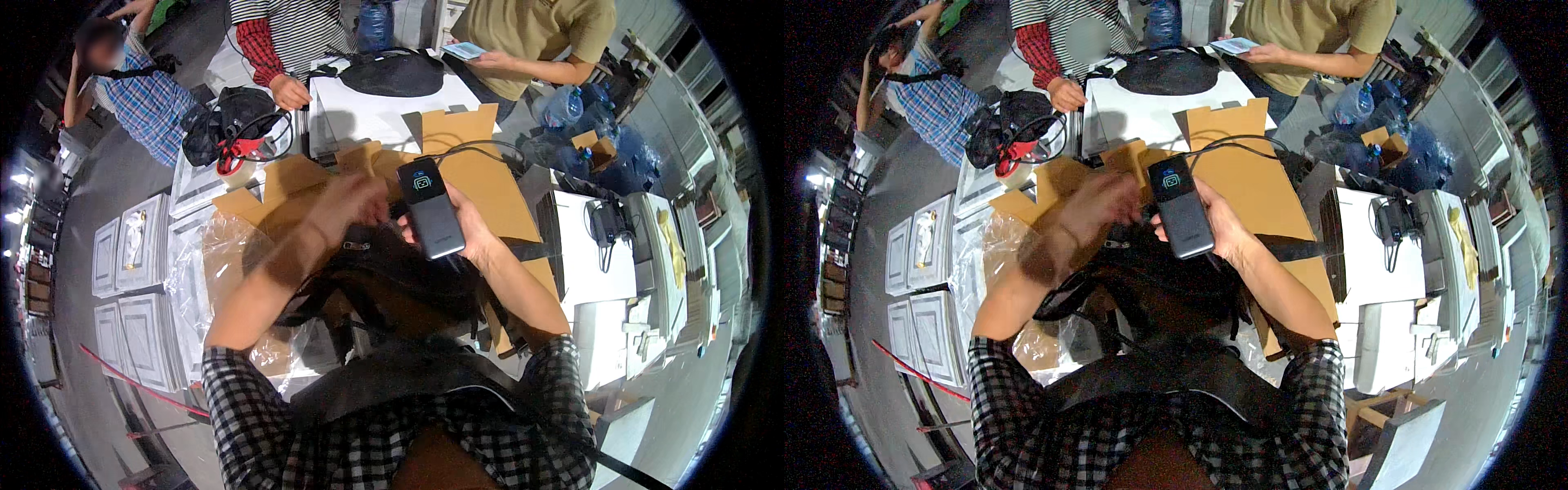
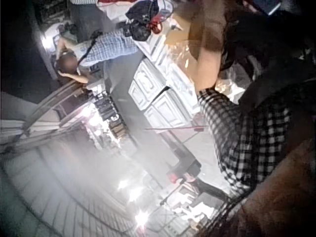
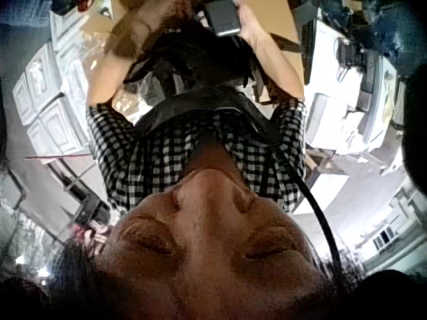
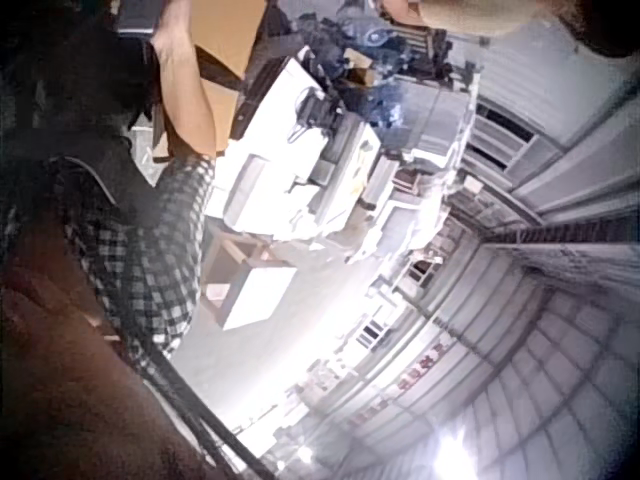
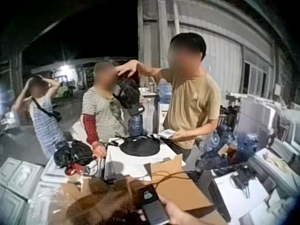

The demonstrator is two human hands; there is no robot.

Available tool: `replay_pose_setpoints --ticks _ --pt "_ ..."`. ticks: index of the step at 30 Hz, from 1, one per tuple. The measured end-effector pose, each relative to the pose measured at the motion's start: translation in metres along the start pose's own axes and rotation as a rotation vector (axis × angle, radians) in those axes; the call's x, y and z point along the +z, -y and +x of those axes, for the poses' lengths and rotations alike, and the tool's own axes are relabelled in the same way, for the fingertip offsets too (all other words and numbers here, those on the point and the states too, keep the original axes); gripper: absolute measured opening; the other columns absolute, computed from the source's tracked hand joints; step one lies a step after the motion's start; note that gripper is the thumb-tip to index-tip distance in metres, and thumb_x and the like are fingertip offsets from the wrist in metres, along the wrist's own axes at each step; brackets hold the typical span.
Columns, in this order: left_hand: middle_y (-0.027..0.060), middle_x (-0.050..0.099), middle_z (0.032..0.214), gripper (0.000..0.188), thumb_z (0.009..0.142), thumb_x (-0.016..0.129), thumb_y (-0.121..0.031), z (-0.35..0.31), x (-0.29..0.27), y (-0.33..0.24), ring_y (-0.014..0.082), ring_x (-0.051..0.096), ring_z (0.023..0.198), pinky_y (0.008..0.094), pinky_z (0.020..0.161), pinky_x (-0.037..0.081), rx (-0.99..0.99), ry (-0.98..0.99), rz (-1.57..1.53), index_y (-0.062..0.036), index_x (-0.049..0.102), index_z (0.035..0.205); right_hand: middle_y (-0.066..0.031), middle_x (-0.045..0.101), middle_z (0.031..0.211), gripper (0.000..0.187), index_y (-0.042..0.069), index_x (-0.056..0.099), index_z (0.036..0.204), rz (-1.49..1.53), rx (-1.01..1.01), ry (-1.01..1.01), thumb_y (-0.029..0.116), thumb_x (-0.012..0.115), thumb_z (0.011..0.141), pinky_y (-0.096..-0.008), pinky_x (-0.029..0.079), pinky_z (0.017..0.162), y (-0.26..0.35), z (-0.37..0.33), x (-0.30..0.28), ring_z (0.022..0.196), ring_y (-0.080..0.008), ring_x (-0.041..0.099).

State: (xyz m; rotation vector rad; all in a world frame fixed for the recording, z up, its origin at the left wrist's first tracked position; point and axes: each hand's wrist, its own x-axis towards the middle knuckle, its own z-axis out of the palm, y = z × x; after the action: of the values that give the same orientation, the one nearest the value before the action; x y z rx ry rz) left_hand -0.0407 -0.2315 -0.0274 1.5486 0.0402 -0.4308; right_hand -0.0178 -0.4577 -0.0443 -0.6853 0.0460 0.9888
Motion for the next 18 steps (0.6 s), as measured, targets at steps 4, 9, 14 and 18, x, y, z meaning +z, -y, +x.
replay_pose_setpoints --ticks 4,9,14,18 --pt "0.0102 0.058 0.096 0.038 0.087 0.06 -0.029 -0.025 0.05 0.021 0.0202 0.06 0.082 0.0329 0.07 0.051 -0.158 -0.047 -0.3 0.0001 0.049 0.108 -0.0118 0.063 0.099 0.051 0.005 0.055 0.111 -0.101 -0.081 -0.281 0.045 0.029 0.096 -0.037 0.053 0.077 -0.012 0.0 0.003 0.085 -0.0218 0.064" --pt "0.0114 0.055 0.108 0.044 0.087 0.062 -0.022 -0.032 0.059 0.043 0.0238 0.056 0.1 0.0408 0.086 0.049 -0.104 -0.05 -0.564 -0.0038 0.041 0.122 -0.0102 0.063 0.1 0.048 0.006 0.055 0.112 -0.096 -0.116 -0.337 0.045 0.031 0.096 -0.0361 0.052 0.079 -0.021 -0.008 0.019 0.089 -0.02 0.063" --pt "0.0092 0.052 0.113 0.045 0.086 0.062 -0.011 -0.049 0.08 0.036 0.0198 0.053 0.105 0.0371 0.092 0.044 0.219 -0.049 -0.298 -0.0044 0.04 0.125 -0.0181 0.059 0.11 0.055 0.0 0.05 0.119 -0.018 -0.148 -0.336 0.042 0.023 0.097 -0.0426 0.05 0.084 -0.031 -0.013 0.009 0.098 -0.0289 0.059" --pt "0.0065 0.052 0.109 0.037 0.091 0.051 -0.006 -0.064 0.093 0.021 0.0133 0.052 0.096 0.0289 0.086 0.044 0.335 -0.025 -0.208 -0.0037 0.039 0.126 -0.0213 0.061 0.099 0.044 -0.002 0.048 0.119 0.146 -0.216 0.024 0.032 0.033 0.095 -0.0406 0.055 0.076 -0.028 -0.025 -0.005 0.089 -0.0298 0.063"
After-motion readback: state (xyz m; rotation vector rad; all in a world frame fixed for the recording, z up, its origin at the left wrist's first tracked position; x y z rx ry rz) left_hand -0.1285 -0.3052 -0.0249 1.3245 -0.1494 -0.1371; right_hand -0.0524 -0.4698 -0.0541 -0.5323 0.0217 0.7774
